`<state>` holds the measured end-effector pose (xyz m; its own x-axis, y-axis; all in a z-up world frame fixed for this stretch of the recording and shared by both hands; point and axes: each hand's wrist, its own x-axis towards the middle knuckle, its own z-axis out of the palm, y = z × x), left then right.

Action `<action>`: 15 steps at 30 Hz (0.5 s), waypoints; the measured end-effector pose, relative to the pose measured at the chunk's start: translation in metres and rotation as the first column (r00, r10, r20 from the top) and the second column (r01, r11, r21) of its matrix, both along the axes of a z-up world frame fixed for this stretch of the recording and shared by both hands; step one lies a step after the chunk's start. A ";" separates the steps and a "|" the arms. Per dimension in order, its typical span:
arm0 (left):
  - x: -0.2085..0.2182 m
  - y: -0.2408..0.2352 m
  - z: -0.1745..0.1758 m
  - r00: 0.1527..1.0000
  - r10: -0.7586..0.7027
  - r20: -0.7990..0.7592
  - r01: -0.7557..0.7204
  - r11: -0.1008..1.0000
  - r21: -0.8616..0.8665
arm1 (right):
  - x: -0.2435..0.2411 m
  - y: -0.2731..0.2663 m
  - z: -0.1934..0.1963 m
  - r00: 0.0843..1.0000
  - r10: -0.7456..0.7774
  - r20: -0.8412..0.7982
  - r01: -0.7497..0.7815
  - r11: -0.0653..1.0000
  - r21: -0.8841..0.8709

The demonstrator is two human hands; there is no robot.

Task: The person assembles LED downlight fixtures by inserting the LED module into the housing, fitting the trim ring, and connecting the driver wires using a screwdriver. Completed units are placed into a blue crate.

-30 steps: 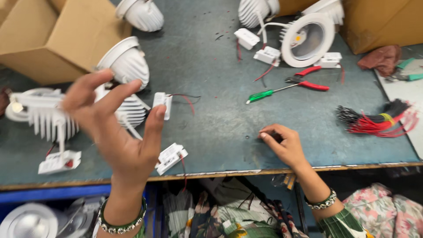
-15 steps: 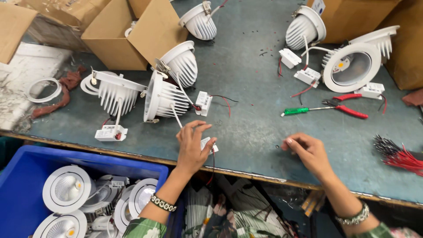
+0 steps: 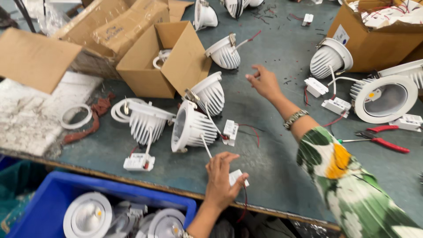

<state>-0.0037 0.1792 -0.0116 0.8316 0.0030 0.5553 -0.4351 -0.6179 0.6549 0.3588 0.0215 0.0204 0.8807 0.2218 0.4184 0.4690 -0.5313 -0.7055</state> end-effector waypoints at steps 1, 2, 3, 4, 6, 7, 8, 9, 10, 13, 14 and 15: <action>0.000 0.000 0.001 1.000 -0.008 -0.001 0.008 1.000 -0.001 | 0.017 0.012 0.002 0.999 -0.038 -0.014 0.039 0.996 0.078; 0.001 0.002 0.003 1.000 -0.022 -0.005 0.022 1.000 -0.001 | 0.030 0.023 0.006 0.996 -0.079 -0.033 0.084 0.984 0.155; 0.005 0.005 0.004 1.000 -0.026 -0.009 0.026 1.000 -0.010 | 0.044 0.033 0.012 0.993 -0.094 -0.072 0.110 0.959 0.262; 0.005 0.004 0.004 0.999 -0.035 -0.026 0.035 0.999 -0.026 | 0.054 0.041 0.016 0.987 -0.110 -0.121 0.147 0.923 0.357; 0.007 0.003 0.005 0.998 -0.038 -0.053 0.036 0.999 -0.032 | 0.075 0.052 0.021 0.990 -0.079 -0.119 0.129 0.853 0.505; 0.008 0.004 0.005 0.997 -0.031 -0.064 0.030 0.999 -0.020 | 0.087 0.060 0.022 0.992 -0.042 -0.117 0.102 0.813 0.573; 0.009 0.004 0.004 0.997 -0.025 -0.077 0.024 1.000 -0.011 | 0.096 0.066 0.019 0.994 -0.007 -0.112 0.077 0.770 0.634; 0.011 0.004 0.003 0.996 -0.040 -0.077 0.040 0.999 0.002 | 0.102 0.071 0.014 0.997 -0.068 -0.036 0.075 0.782 0.619; 0.012 0.004 0.003 0.996 -0.040 -0.074 0.041 0.999 0.009 | 0.104 0.075 0.008 0.993 -0.111 0.045 0.063 0.801 0.595; 0.013 0.004 0.001 0.996 -0.046 -0.078 0.048 0.999 0.016 | 0.085 0.073 -0.015 0.994 -0.099 0.042 0.049 0.759 0.649; 0.012 0.004 0.000 0.996 -0.038 -0.075 0.040 0.999 0.020 | 0.077 0.068 -0.018 0.994 -0.109 0.024 0.070 0.775 0.628; 0.010 0.002 0.000 0.996 -0.039 -0.082 0.040 0.999 0.017 | 0.068 0.055 -0.020 0.993 -0.119 0.006 0.091 0.790 0.607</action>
